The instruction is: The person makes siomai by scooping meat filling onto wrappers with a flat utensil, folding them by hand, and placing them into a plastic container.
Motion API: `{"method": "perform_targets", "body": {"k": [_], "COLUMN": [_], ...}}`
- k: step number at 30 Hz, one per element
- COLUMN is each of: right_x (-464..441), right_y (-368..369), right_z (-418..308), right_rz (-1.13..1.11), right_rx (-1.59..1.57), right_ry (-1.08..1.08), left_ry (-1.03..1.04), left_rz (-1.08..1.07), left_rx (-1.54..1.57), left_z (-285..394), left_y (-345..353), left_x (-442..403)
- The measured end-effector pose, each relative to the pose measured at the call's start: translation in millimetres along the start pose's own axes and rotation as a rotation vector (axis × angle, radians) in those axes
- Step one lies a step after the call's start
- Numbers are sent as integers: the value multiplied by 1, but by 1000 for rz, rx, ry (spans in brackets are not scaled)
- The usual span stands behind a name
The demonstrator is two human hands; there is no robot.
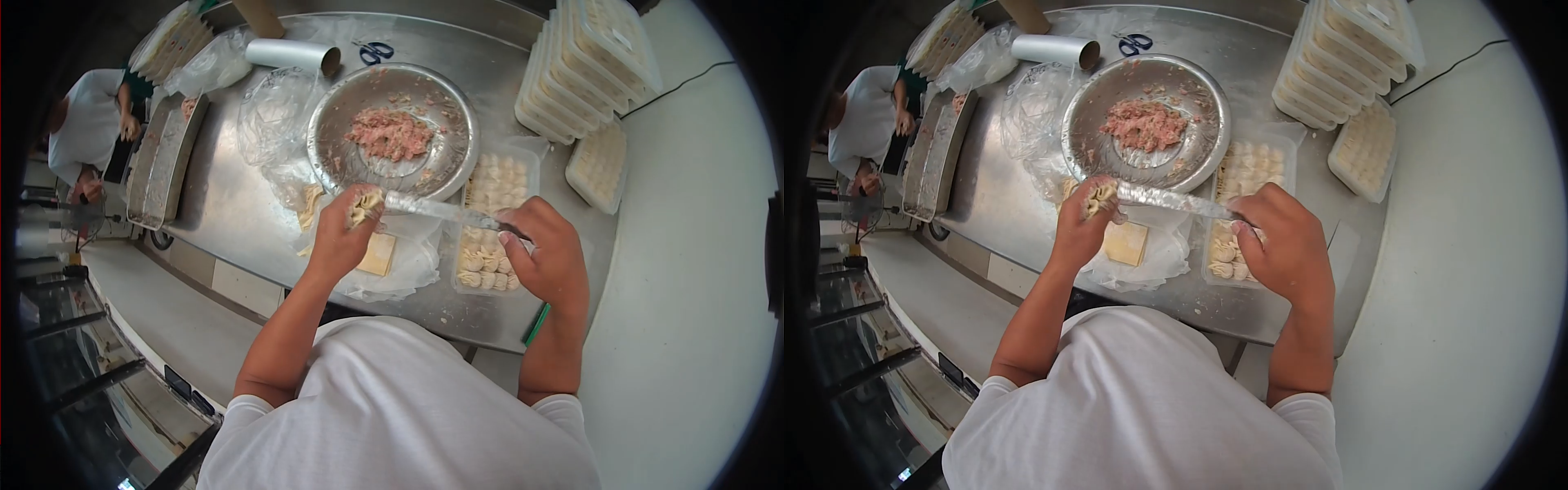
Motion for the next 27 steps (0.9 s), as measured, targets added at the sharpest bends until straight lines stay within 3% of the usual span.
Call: {"method": "perform_targets", "body": {"k": [1, 2, 4, 7, 9, 12, 14, 17, 20, 22, 27], "right_x": [6, 11, 34, 54, 59, 72, 83, 111, 132, 153, 182], "right_y": [-3, 4, 48, 110, 132, 139, 137, 116, 95, 78, 41], "right_z": [15, 18, 47, 38, 23, 48, 74, 114, 134, 161, 189], "right_rz": [66, 70, -43, -50, 152, 302, 330, 474, 354, 323, 523], "right_rx": [-141, -138, -420, -634, -1415, -1636, -1594, -1617, -1447, -991, -853], "right_ry": [94, 100, 442, 482, 486, 591, 622, 704, 738, 915, 985], "left_ry": [-109, -108, -120, -142, -108, -235, 407, 451, 499, 451, 375], "left_rz": [79, 72, 16, -81, -138, -310, -337, -501, -627, -730, -731], "left_rx": [214, 215, 408, 545, 638, 598, 71, 35, 1, -80, -200], "left_z": [-10, -8, -1, -10, -1, 13, 54, 56, 47, 25, -8], "left_y": [-1, 5, 24, 71, 101, 137, 139, 165, 195, 221, 256], "left_x": [-2, -2, 4, 16, 21, 24, 15, 17, 11, 0, -11]}}
Point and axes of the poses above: each hand's wrist, its own x-axis away from the middle knuckle, its own y-axis out of the palm, z = x × y, the point moved 9 cm from there along -x, towards the middle knuckle, and after that the axes turned 1 degree about x, right-handed, at the moved point
